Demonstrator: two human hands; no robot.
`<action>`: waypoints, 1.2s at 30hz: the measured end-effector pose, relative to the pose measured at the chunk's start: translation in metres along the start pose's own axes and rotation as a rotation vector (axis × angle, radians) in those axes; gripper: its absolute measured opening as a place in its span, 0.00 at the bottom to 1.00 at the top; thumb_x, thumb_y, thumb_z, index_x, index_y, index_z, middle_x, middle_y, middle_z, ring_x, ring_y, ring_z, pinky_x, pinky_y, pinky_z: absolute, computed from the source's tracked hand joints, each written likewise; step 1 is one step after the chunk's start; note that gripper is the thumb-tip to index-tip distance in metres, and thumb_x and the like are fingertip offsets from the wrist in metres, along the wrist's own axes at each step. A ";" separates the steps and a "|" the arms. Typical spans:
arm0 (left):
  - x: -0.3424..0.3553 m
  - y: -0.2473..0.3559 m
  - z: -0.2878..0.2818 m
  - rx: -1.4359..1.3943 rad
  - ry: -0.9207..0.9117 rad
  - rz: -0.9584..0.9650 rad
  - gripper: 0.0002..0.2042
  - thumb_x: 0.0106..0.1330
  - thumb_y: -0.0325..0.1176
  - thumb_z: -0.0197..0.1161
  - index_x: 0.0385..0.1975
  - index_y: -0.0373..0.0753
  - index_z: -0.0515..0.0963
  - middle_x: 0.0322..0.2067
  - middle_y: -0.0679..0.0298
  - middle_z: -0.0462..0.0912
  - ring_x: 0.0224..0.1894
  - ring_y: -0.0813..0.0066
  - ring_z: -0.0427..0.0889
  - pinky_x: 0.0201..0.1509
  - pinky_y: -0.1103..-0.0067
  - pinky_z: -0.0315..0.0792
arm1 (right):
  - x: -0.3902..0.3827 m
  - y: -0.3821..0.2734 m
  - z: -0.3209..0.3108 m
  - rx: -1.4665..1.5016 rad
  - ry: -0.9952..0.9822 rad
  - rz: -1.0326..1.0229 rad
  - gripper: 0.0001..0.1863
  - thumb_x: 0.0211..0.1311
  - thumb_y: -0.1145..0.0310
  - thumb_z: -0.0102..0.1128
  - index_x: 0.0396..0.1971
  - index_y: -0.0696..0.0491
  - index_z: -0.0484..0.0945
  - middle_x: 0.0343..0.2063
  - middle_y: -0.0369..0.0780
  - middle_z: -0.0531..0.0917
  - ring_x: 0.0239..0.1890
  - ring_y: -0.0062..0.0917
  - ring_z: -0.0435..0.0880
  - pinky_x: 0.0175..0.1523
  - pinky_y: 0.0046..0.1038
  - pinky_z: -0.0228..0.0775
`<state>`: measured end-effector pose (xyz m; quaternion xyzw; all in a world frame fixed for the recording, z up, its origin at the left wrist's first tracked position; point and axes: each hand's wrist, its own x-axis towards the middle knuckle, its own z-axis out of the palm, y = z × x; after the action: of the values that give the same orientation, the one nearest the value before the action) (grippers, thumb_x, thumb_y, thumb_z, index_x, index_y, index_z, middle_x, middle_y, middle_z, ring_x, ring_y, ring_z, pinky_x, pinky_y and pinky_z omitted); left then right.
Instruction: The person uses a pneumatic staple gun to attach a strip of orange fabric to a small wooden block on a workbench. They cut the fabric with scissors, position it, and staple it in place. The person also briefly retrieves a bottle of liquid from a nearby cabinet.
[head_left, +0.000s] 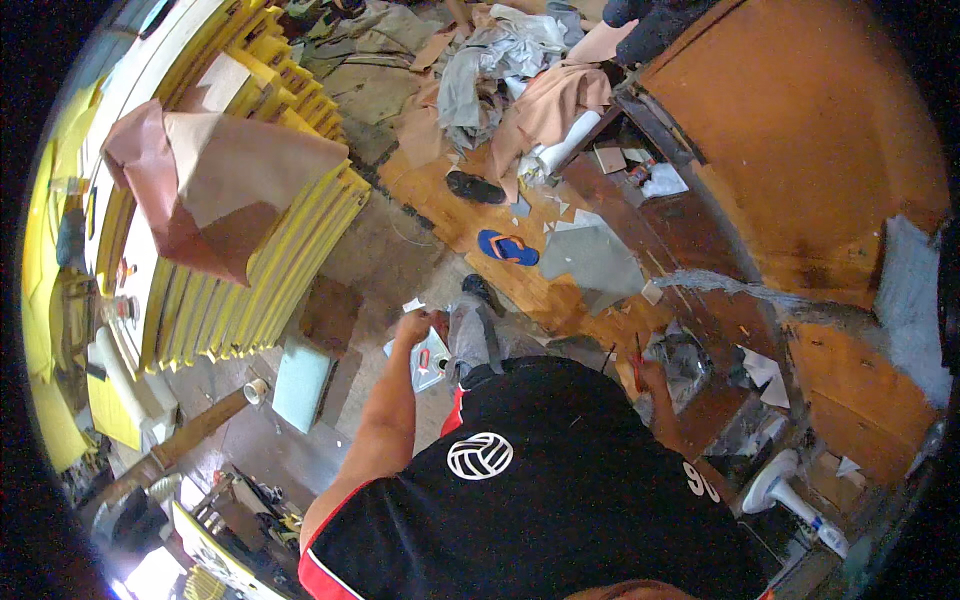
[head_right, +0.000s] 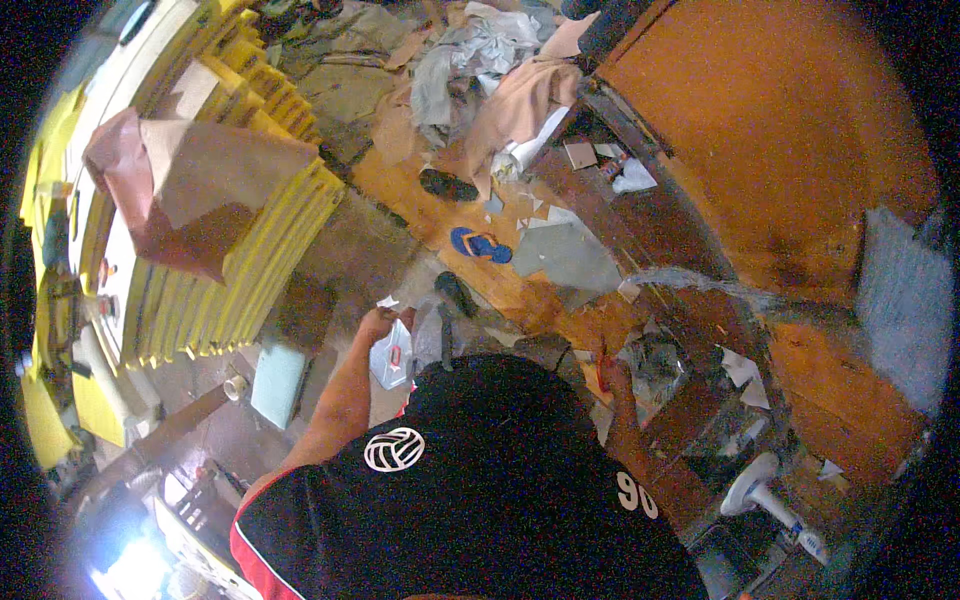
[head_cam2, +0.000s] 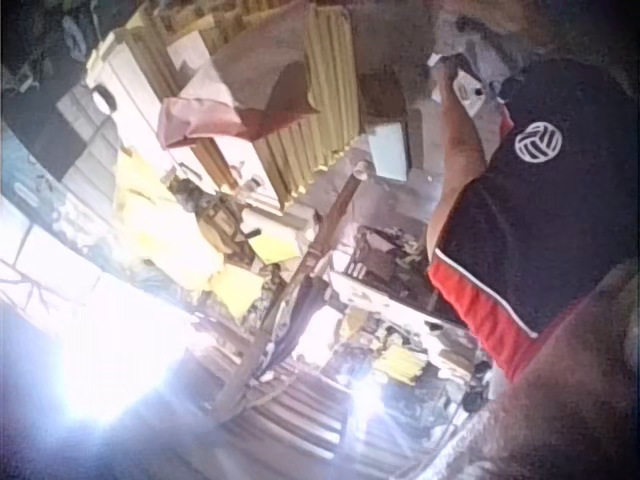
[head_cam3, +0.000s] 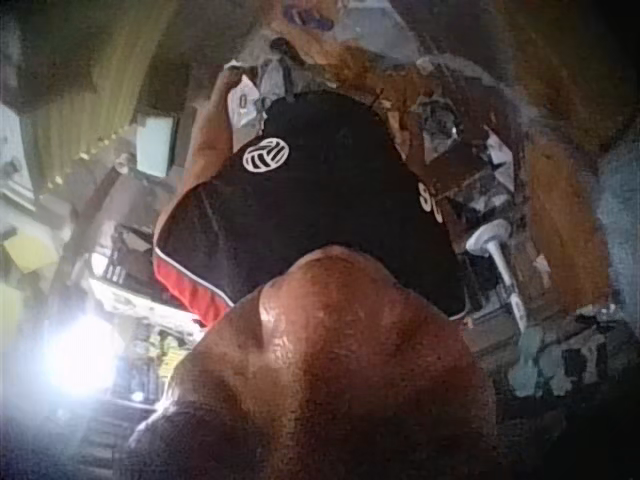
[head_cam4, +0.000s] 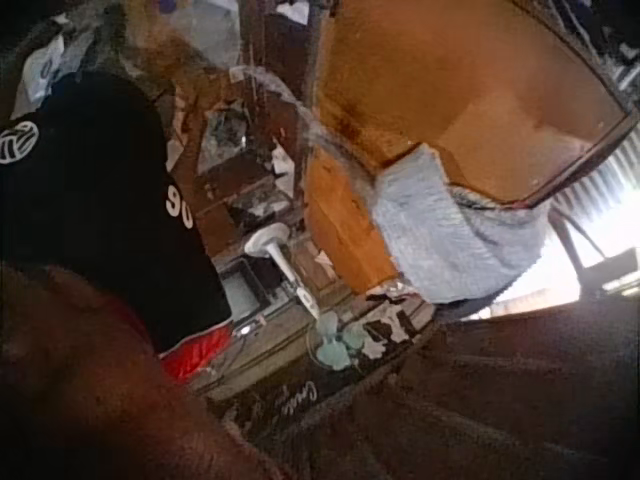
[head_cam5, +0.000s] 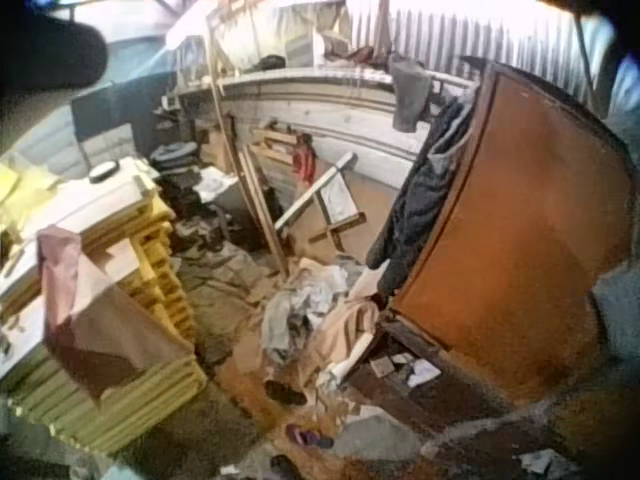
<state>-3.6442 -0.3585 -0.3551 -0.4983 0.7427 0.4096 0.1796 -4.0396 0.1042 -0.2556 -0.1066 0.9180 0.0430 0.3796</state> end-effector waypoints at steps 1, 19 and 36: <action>0.025 -0.039 -0.003 0.082 -0.014 0.022 0.24 0.65 0.53 0.52 0.39 0.34 0.82 0.41 0.44 0.82 0.47 0.47 0.81 0.52 0.62 0.73 | 0.001 -0.036 -0.017 -0.011 -0.017 0.009 0.26 0.60 0.45 0.60 0.38 0.57 0.81 0.28 0.41 0.84 0.27 0.33 0.79 0.37 0.36 0.70; 0.112 0.013 -0.103 -0.102 -0.008 -0.107 0.23 0.62 0.53 0.57 0.42 0.38 0.82 0.40 0.45 0.83 0.47 0.47 0.81 0.52 0.62 0.73 | 0.114 -0.366 -0.155 0.192 -0.067 -0.328 0.36 0.52 0.33 0.60 0.27 0.59 0.80 0.27 0.54 0.81 0.35 0.48 0.82 0.41 0.43 0.70; 0.362 0.170 -0.308 -0.202 0.004 -0.038 0.19 0.67 0.46 0.55 0.47 0.37 0.79 0.40 0.50 0.84 0.45 0.50 0.82 0.49 0.65 0.74 | 0.204 -0.492 -0.183 0.106 -0.188 -0.215 0.35 0.55 0.35 0.58 0.28 0.60 0.79 0.29 0.52 0.83 0.35 0.45 0.83 0.42 0.40 0.72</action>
<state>-3.9105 -0.7868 -0.3413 -0.5286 0.6884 0.4781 0.1345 -4.1941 -0.4369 -0.2689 -0.1795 0.8627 -0.0365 0.4714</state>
